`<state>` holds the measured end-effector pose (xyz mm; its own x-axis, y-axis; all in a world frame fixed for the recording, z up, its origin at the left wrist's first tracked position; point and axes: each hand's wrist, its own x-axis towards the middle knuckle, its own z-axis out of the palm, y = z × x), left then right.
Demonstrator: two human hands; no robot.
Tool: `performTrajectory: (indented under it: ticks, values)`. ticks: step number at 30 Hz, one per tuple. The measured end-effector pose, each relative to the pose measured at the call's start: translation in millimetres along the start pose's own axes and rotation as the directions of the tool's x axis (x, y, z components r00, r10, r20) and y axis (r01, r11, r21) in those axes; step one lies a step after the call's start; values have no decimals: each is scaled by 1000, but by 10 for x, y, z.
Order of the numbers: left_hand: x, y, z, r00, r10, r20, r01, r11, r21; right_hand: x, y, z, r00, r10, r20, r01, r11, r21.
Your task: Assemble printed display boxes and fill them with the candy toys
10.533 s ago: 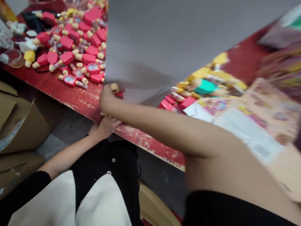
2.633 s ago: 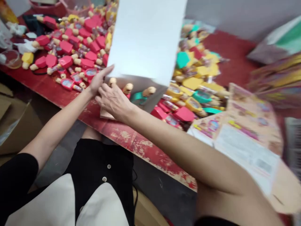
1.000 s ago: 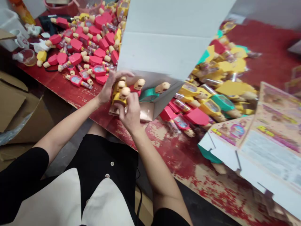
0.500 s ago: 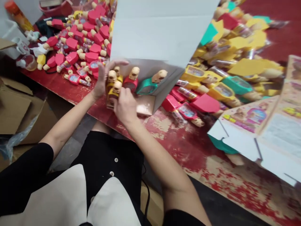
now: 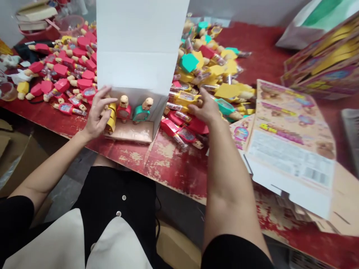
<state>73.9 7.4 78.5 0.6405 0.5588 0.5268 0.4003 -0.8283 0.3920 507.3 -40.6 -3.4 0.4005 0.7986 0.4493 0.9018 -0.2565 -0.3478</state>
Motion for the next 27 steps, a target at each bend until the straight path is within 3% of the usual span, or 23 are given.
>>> performTrajectory:
  ticks: [3,7,9,12,13,15,17,18,20,22,25,27]
  values:
    - [-39,6,-112,999,-42,2,42,999,33,84,-72,4,991,133,16,-133,991,-7]
    - [-28,51,-204,997,-23,-69,28,997,70,-167,-3,-244,943,320,-88,-321,947,-2]
    - [3,46,-190,1000,21,-7,-21,997,74,-347,126,-420,902,409,-138,-376,902,213]
    - [61,7,-185,990,65,124,-72,996,56,-645,220,-782,862,438,-255,-188,744,641]
    - [81,12,-210,987,67,145,-75,996,51,-757,184,-941,855,429,-292,-116,706,698]
    - [115,92,-290,989,68,134,-75,996,47,-1002,-23,-1312,872,415,-260,-120,696,708]
    - [123,284,-341,992,94,79,-95,995,11,-1251,-388,-1707,934,343,-98,-213,756,619]
    - [108,414,-324,991,121,57,-119,992,-27,-1361,-609,-1884,951,294,-92,-189,794,578]
    - [16,692,-164,981,185,65,-177,977,-117,-1524,-1063,-2136,994,105,26,-103,855,508]
    - [-158,922,143,960,230,159,-200,962,-185,-1608,-1448,-2203,988,-69,138,-10,865,502]
    - [-438,1073,626,930,148,338,-82,976,-201,-1630,-1757,-2031,972,-135,191,11,843,538]
    - [-482,1069,767,925,99,368,-32,983,-182,-1600,-1796,-1870,982,-118,150,20,848,530]
